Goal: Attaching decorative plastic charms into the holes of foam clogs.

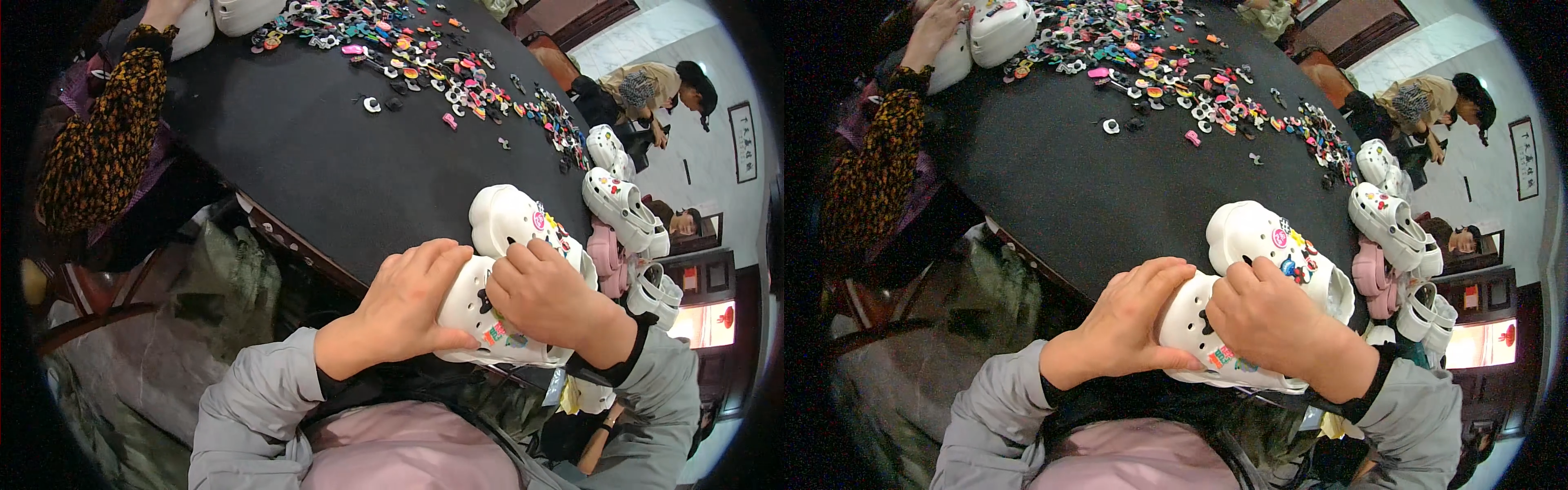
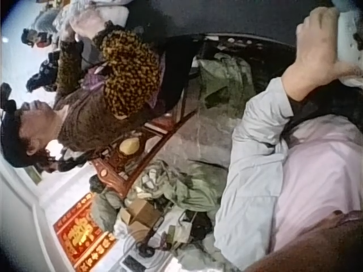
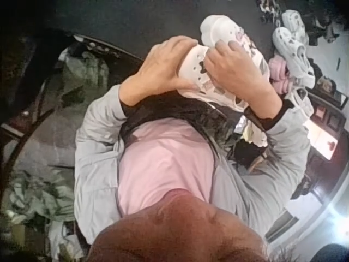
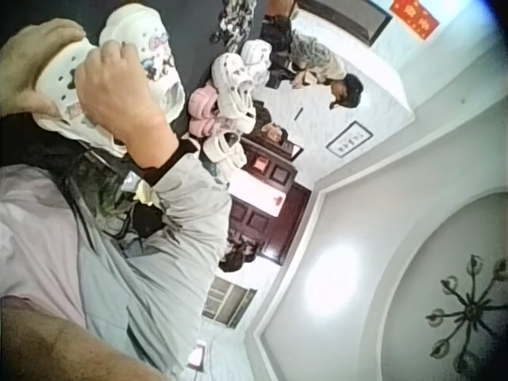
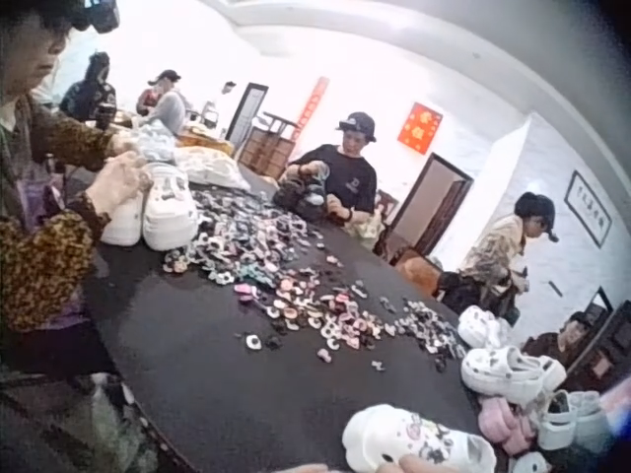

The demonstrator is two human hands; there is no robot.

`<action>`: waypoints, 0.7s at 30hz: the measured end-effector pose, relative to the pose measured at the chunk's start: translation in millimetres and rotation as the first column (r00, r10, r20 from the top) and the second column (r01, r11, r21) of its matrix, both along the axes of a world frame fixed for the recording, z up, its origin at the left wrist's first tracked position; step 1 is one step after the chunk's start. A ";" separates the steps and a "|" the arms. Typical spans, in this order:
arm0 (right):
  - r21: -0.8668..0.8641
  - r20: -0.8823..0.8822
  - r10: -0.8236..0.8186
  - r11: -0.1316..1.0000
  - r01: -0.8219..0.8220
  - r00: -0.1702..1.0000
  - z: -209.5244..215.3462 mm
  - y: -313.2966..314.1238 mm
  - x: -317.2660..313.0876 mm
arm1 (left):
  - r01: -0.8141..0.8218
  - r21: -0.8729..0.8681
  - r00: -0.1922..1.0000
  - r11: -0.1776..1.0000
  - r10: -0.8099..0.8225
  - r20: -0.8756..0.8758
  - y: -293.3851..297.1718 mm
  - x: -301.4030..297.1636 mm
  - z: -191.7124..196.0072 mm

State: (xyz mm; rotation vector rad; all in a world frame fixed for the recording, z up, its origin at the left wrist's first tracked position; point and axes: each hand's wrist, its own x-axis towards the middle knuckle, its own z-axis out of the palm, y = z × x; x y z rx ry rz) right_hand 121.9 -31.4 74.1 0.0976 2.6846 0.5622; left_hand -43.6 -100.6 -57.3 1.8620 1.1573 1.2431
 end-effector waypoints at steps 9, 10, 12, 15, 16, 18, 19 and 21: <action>-0.312 0.200 -0.485 0.792 0.524 0.851 -10.7 18.5 -11.3 | 0.007 0.018 0.999 1.000 -0.006 -0.046 1.3 -1.6 2.5; -0.371 0.216 -0.535 0.729 0.576 0.817 -13.0 20.3 -10.8 | 0.004 0.020 0.999 1.000 -0.003 -0.050 1.4 -2.2 2.9; -0.404 0.097 -0.537 0.748 0.527 0.838 -11.5 17.9 -3.8 | 0.019 -0.026 0.999 0.999 -0.021 -0.050 2.1 -3.3 4.2; -0.416 -0.150 -0.482 0.823 0.388 0.863 -3.1 12.2 14.6 | 0.019 -0.017 0.999 1.000 -0.020 -0.038 4.8 -3.7 6.1; -0.390 -0.244 -0.428 0.865 0.316 0.870 -0.7 10.5 21.7 | 0.022 -0.015 0.999 1.000 -0.022 -0.035 5.4 -3.1 6.8; -0.343 -0.287 -0.419 0.885 0.316 0.862 0.9 9.2 33.6 | 0.026 -0.009 0.998 1.000 -0.027 -0.053 6.0 -2.7 9.3; -0.303 -0.323 -0.405 0.900 0.312 0.855 1.7 8.4 39.5 | 0.025 -0.042 0.999 0.999 -0.027 -0.045 5.0 -1.6 11.6; -0.278 -0.368 -0.398 0.910 0.309 0.841 5.0 8.0 50.4 | 0.024 0.041 0.994 0.999 -0.020 -0.104 4.3 -1.4 17.3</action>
